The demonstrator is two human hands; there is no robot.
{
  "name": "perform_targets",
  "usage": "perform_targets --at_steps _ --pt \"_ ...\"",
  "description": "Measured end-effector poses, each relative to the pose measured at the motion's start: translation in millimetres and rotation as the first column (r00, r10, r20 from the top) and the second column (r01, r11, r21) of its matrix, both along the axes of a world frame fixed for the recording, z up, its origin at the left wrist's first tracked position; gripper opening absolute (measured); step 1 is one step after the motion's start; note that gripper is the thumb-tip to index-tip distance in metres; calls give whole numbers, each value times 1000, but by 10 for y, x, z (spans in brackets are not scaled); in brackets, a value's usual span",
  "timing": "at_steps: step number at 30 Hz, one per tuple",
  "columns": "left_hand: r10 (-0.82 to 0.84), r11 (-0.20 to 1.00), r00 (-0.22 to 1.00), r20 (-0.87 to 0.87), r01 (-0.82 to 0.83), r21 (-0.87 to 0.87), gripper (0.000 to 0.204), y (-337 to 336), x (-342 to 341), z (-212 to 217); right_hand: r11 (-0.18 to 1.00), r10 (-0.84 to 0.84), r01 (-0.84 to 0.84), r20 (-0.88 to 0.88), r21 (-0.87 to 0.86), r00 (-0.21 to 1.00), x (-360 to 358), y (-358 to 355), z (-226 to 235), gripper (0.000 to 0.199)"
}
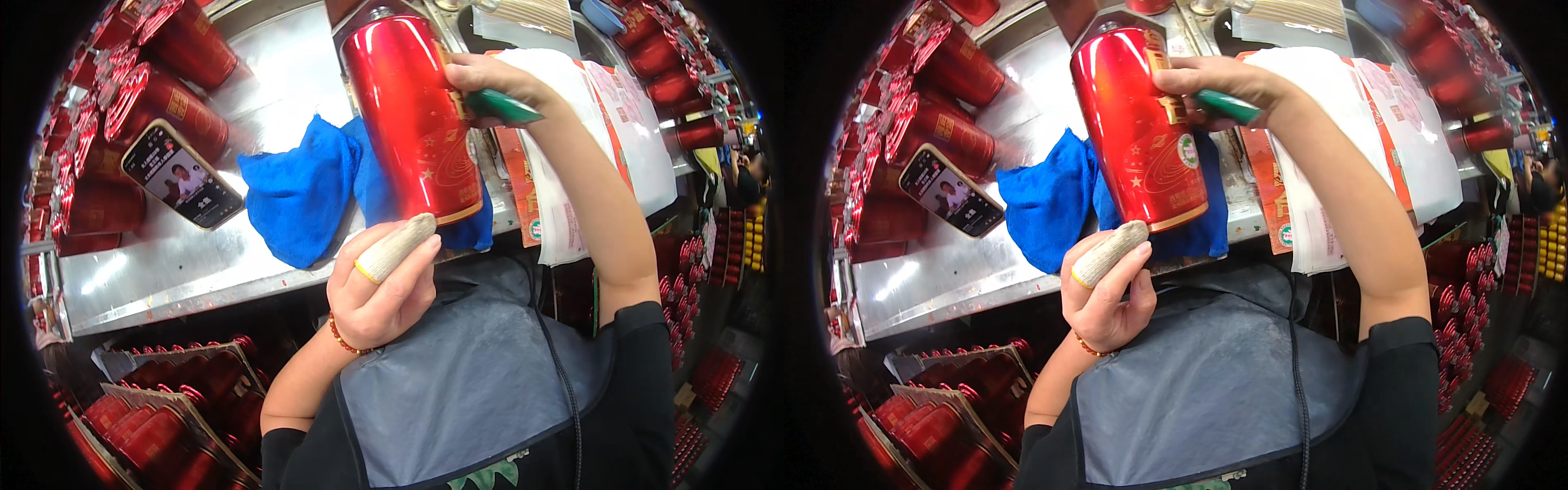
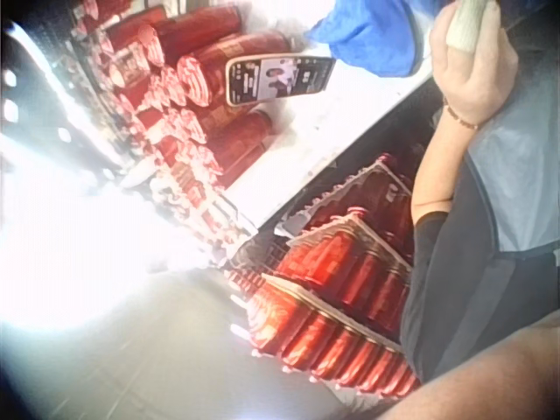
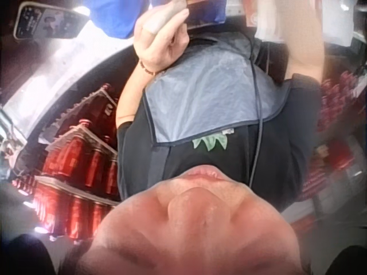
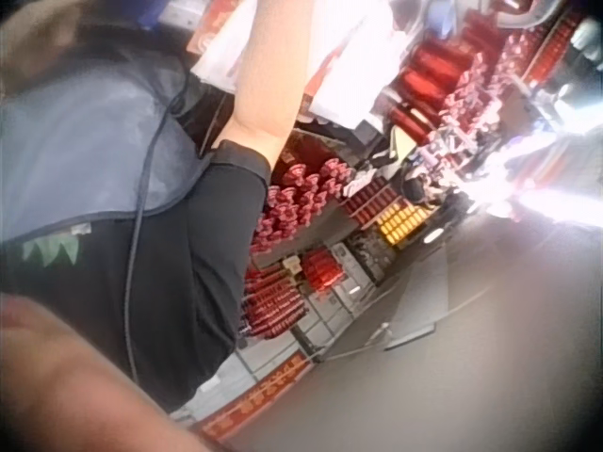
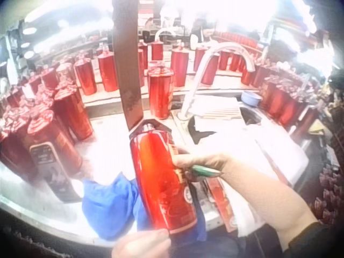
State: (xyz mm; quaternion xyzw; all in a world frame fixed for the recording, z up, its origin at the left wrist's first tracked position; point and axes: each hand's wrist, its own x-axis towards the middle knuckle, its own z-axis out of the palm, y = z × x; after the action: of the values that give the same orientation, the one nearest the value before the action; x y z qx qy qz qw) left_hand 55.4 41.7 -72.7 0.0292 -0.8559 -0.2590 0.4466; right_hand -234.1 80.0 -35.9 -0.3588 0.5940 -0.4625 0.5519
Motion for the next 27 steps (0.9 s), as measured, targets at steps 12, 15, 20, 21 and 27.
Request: perform_targets --at_steps 12,15,20,21,27 --pt "-47 998 997 60 49 -34 40 -28 14 123 989 87 -86 -8 123 996 -50 -24 249 84" --pt "-56 997 996 71 60 -53 36 -23 -3 144 998 48 -51 73 40 996 3 -49 111 83" --pt "-31 995 993 112 41 -91 35 -12 24 212 995 -15 70 -555 77 832 301 -111 370 102" --pt "-32 995 992 122 43 -86 35 -5 29 226 996 -5 43 -434 78 901 270 -100 386 101" --pt "-30 995 993 113 40 -90 34 27 20 251 999 24 -23 -64 29 998 64 -58 164 86"
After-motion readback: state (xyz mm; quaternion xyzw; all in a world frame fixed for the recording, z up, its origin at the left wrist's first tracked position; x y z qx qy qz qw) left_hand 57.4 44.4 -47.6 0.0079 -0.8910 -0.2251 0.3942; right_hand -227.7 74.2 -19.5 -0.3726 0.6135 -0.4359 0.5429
